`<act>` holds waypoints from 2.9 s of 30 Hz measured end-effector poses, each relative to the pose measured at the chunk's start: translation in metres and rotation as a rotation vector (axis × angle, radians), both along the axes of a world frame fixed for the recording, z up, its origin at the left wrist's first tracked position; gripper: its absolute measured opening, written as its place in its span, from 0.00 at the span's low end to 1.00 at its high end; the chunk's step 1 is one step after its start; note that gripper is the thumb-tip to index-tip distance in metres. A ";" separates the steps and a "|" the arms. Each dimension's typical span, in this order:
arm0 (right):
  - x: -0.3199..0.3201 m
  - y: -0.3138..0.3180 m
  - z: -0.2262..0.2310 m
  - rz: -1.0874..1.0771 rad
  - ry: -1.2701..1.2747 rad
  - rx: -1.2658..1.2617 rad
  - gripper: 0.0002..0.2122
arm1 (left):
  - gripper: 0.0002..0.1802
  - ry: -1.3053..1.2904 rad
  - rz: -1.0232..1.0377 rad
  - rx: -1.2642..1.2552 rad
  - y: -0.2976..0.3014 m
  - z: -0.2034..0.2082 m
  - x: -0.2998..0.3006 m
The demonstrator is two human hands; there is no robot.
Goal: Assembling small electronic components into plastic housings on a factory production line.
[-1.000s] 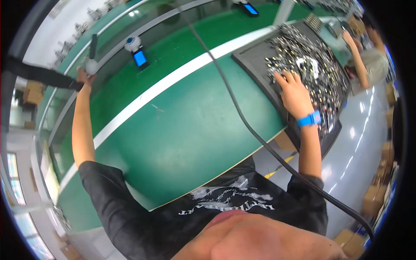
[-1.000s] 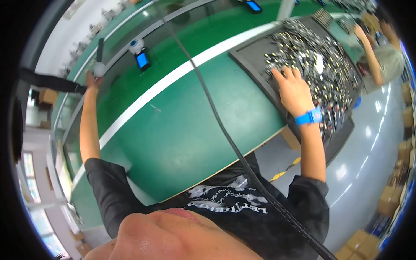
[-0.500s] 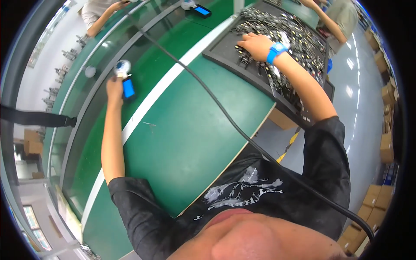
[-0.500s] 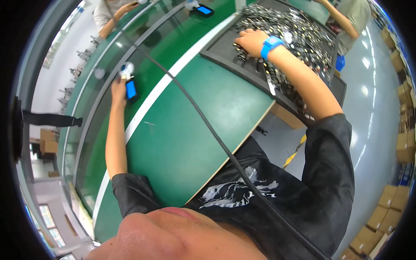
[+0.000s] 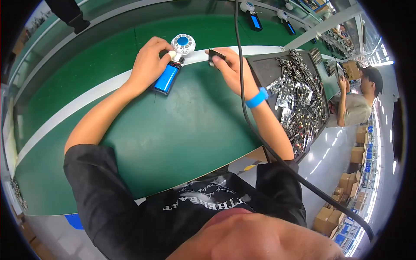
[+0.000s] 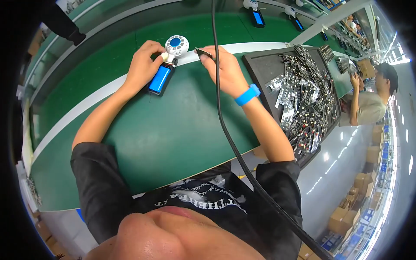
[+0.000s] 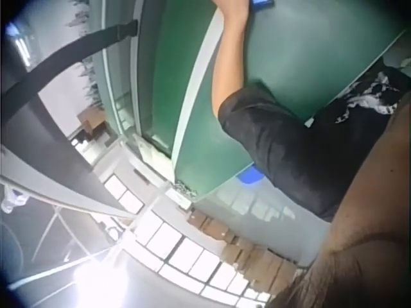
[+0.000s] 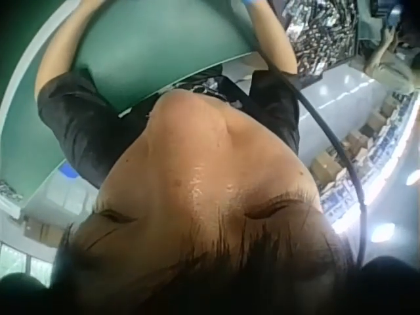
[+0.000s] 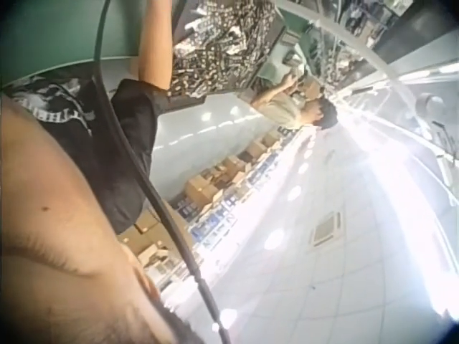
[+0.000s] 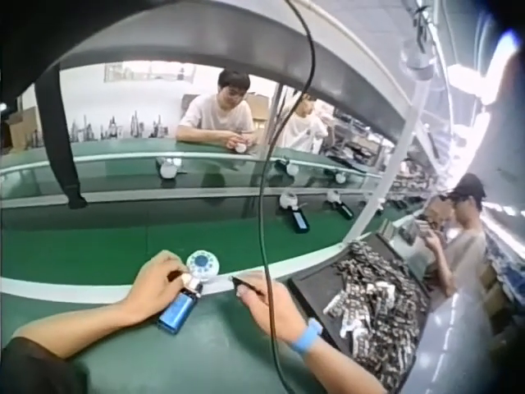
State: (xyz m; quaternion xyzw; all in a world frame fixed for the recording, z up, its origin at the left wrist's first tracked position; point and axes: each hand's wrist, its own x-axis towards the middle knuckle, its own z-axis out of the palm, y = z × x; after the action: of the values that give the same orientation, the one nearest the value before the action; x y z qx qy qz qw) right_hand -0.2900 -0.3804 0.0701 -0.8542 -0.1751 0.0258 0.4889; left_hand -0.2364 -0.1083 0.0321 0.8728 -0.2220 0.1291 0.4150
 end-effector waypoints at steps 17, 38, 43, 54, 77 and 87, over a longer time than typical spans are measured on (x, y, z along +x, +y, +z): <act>-0.010 0.032 -0.003 -0.086 -0.171 0.097 0.07 | 0.07 -0.148 -0.269 -0.188 0.009 -0.009 0.001; -0.035 0.071 -0.016 -0.026 -0.617 0.013 0.21 | 0.05 0.110 -0.247 -0.316 -0.001 0.014 -0.028; -0.036 0.070 -0.011 -0.027 -0.551 0.022 0.23 | 0.08 0.076 -0.183 -0.298 0.001 0.010 -0.027; -0.008 0.029 -0.002 0.351 0.064 0.202 0.19 | 0.16 -0.453 -0.609 0.209 -0.009 0.034 -0.009; -0.053 -0.231 0.013 0.054 -0.411 -0.999 0.15 | 0.39 0.473 0.205 -0.257 0.078 0.003 0.276; -0.042 -0.130 0.027 -0.197 -0.622 -0.323 0.27 | 0.38 0.131 0.248 -0.210 -0.099 -0.038 0.211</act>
State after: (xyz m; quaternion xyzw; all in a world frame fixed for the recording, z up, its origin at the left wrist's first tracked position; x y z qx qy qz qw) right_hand -0.3322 -0.5103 0.0969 -0.9001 -0.2262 -0.2552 0.2712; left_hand -0.0258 -0.2069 -0.0057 0.8518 -0.0704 0.1444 0.4986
